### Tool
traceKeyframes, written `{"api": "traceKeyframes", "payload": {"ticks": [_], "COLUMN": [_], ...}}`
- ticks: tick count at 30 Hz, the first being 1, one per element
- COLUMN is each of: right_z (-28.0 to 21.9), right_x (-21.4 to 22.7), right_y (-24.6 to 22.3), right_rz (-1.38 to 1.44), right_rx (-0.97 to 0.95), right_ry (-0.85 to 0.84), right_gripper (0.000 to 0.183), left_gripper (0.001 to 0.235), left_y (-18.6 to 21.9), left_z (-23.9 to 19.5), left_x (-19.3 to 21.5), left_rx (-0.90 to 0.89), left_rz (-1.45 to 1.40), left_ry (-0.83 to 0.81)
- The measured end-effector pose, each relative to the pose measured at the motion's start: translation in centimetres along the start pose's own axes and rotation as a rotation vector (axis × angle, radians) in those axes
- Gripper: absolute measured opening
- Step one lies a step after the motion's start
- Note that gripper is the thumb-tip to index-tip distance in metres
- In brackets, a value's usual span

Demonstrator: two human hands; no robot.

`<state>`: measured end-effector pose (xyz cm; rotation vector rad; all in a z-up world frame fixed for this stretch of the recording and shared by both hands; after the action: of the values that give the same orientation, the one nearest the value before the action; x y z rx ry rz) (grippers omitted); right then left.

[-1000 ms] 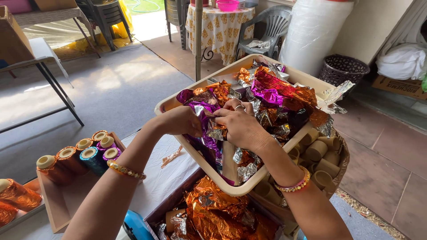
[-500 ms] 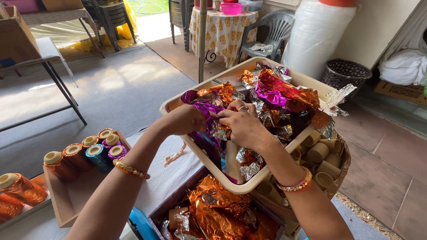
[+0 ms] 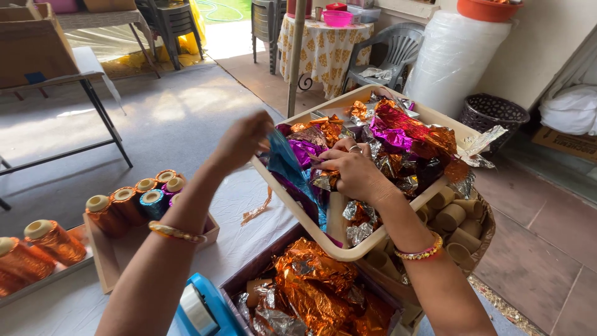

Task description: Wrap small cylindrical components in decorative shiny foil and secure them with tape from a dispenser.

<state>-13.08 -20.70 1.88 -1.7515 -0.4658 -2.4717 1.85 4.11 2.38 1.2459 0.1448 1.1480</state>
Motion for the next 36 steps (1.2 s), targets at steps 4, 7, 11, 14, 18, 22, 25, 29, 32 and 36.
{"api": "traceKeyframes", "payload": {"ticks": [4,7,11,14,18,22,25,29,32,36], "right_z": [0.0,0.0,0.1,0.8,1.4,1.2,1.3,1.3,1.4,1.2], "right_x": [-0.4,0.6,2.1,1.6,1.7,1.5,0.4,-0.6,-0.7,-0.6], "right_y": [0.3,-0.2,-2.0,-1.6,-4.2,-4.5,-2.4,-0.2,0.3,0.2], "right_rz": [0.013,0.017,0.078,0.086,-0.109,-0.461,-0.487,-0.307,-0.227,-0.151], "right_rx": [0.060,0.131,0.244,0.274,0.246,0.184,0.105,0.055,0.068,0.090], "right_ry": [0.075,0.106,0.103,0.092,-0.010,-0.156,-0.161,-0.040,-0.020,0.017], "right_gripper": [0.050,0.059,0.082,0.089,0.081,0.054,0.047,0.048,0.049,0.049], "left_gripper": [0.007,0.011,0.013,0.011,0.008,0.011,0.014,0.038,0.035,0.029], "left_y": [4.8,9.8,14.0,15.5,17.7,17.9,17.1,7.5,-0.8,2.2], "left_z": [-3.9,-9.1,-18.1,-25.2,-33.7,-40.2,-44.9,-50.9,-52.5,-48.7], "left_x": [5.8,9.8,14.4,16.4,16.7,16.1,13.6,7.7,2.3,-1.9], "left_rx": [-0.139,-0.252,-0.318,-0.357,-0.344,-0.133,0.086,-0.012,0.062,0.207], "left_rz": [-0.471,-0.418,-0.311,-0.273,-0.019,0.230,0.384,0.256,0.228,0.180], "left_ry": [0.294,0.435,0.587,0.643,0.710,0.794,0.792,0.305,0.163,-0.123]}}
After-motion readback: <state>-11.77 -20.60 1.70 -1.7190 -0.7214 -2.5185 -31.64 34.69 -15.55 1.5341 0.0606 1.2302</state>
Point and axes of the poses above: each hand's wrist, its own z-axis towards the middle knuckle, its own x-axis out of the back of the hand, y = z × x, the point moved 1 cm from there along z, towards the middle knuckle, and after that the axes turned 13 degrees about -z, right-handed, at the moved point
